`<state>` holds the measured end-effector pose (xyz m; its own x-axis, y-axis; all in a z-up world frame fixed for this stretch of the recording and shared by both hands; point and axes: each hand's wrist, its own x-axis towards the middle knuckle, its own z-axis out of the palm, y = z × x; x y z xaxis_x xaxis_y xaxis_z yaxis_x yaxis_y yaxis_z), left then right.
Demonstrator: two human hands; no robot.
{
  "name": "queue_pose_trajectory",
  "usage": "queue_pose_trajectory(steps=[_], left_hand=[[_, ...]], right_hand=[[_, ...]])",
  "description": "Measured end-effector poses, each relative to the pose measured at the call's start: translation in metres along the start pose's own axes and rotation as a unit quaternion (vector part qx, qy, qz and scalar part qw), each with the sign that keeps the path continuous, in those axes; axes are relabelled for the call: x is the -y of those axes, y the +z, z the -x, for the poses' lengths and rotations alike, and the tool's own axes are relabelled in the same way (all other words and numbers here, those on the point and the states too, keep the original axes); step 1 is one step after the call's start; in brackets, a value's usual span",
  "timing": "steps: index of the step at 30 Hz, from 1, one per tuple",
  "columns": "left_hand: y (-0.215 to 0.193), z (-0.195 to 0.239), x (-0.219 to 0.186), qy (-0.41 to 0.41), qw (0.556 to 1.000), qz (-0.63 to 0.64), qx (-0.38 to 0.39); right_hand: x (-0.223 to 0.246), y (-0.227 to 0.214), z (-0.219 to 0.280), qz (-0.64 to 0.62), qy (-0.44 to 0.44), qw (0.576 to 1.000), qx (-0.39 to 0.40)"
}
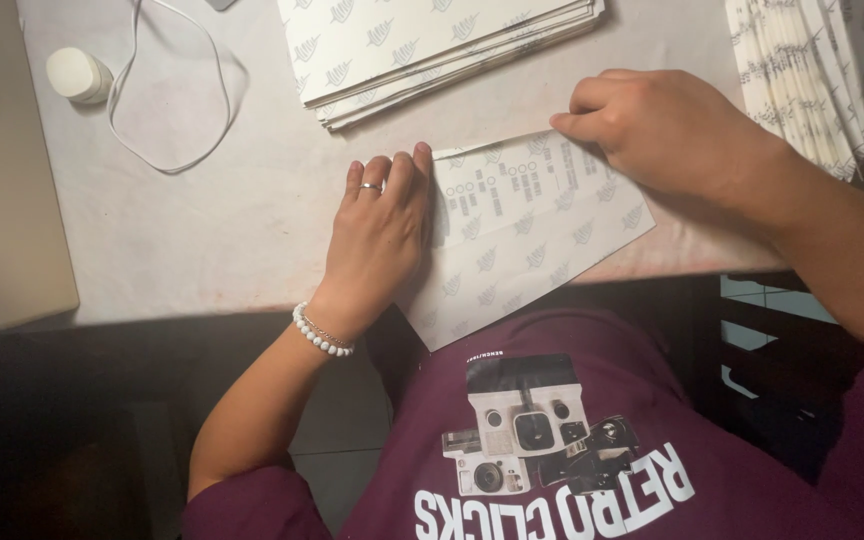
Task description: Folding individual paper wrappers into a triangular shape and stacking them on a work surface.
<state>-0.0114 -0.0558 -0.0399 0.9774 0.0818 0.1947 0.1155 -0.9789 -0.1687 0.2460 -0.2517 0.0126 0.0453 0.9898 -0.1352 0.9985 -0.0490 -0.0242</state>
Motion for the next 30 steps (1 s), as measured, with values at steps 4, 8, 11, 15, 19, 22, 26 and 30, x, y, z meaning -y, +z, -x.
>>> queue_pose_trajectory(steps=[4, 8, 11, 15, 19, 22, 26, 30], left_hand=[[0.003, 0.001, 0.000, 0.004, 1.000, -0.013, 0.011], [0.004, 0.002, 0.001, 0.002, 1.000, -0.009, 0.019], [0.003, 0.001, 0.000, -0.004, 1.000, 0.007, 0.027], [-0.003, -0.001, 0.001, -0.009, 0.999, 0.048, 0.018], [-0.003, -0.002, 0.003, -0.011, 0.997, 0.070, 0.014], [-0.005, -0.003, 0.003, -0.007, 0.997, 0.076, 0.012], [-0.008, -0.004, 0.005, 0.001, 0.997, 0.074, -0.014], [-0.006, -0.004, 0.005, 0.024, 1.000, 0.016, 0.002]], right_hand=[[0.012, -0.013, 0.001, 0.016, -0.003, 1.000, 0.025], [0.018, -0.009, 0.002, 0.116, -0.050, 0.991, 0.053], [0.020, -0.003, -0.001, 0.178, -0.077, 0.980, 0.047], [0.027, -0.008, -0.007, 0.205, -0.066, 0.973, 0.082], [0.026, -0.004, -0.010, 0.208, -0.075, 0.972, 0.081], [0.027, -0.002, -0.010, 0.241, -0.077, 0.963, 0.092], [0.030, -0.004, -0.013, 0.248, -0.076, 0.962, 0.083], [0.031, -0.007, -0.014, 0.251, -0.086, 0.958, 0.110]])
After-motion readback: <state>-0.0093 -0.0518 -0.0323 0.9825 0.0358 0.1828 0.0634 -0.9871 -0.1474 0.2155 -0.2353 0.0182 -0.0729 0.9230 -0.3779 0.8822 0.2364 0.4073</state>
